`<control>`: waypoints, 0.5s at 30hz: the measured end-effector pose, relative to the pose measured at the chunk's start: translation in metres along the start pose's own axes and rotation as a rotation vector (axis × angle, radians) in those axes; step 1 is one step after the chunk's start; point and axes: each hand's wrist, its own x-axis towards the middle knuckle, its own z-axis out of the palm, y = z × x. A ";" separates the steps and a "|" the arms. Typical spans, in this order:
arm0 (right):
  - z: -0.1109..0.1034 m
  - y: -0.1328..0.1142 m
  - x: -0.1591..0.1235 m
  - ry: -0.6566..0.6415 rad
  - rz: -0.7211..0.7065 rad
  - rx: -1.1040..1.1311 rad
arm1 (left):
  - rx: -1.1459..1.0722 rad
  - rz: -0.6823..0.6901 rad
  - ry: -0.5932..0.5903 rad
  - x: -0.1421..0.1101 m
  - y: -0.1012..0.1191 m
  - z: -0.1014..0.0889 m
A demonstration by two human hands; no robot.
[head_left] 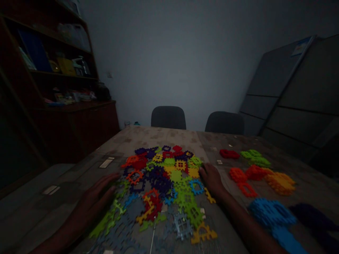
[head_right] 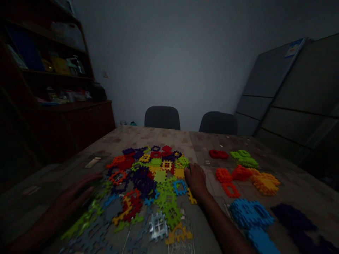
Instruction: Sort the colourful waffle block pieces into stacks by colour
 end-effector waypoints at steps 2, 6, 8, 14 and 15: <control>0.009 -0.012 0.001 -0.011 -0.023 0.007 | -0.055 0.038 -0.054 0.005 0.009 0.000; 0.001 -0.026 0.006 -0.020 -0.065 0.038 | -0.169 0.114 -0.124 0.017 0.047 -0.001; -0.013 -0.026 -0.001 -0.017 -0.094 0.050 | -0.206 0.125 -0.156 0.020 0.069 0.001; -0.053 -0.031 -0.070 -0.129 -0.256 0.126 | -0.251 0.234 -0.363 0.007 0.108 0.025; -0.055 -0.034 -0.083 -0.159 -0.297 0.150 | -0.216 0.269 -0.393 0.005 0.111 0.030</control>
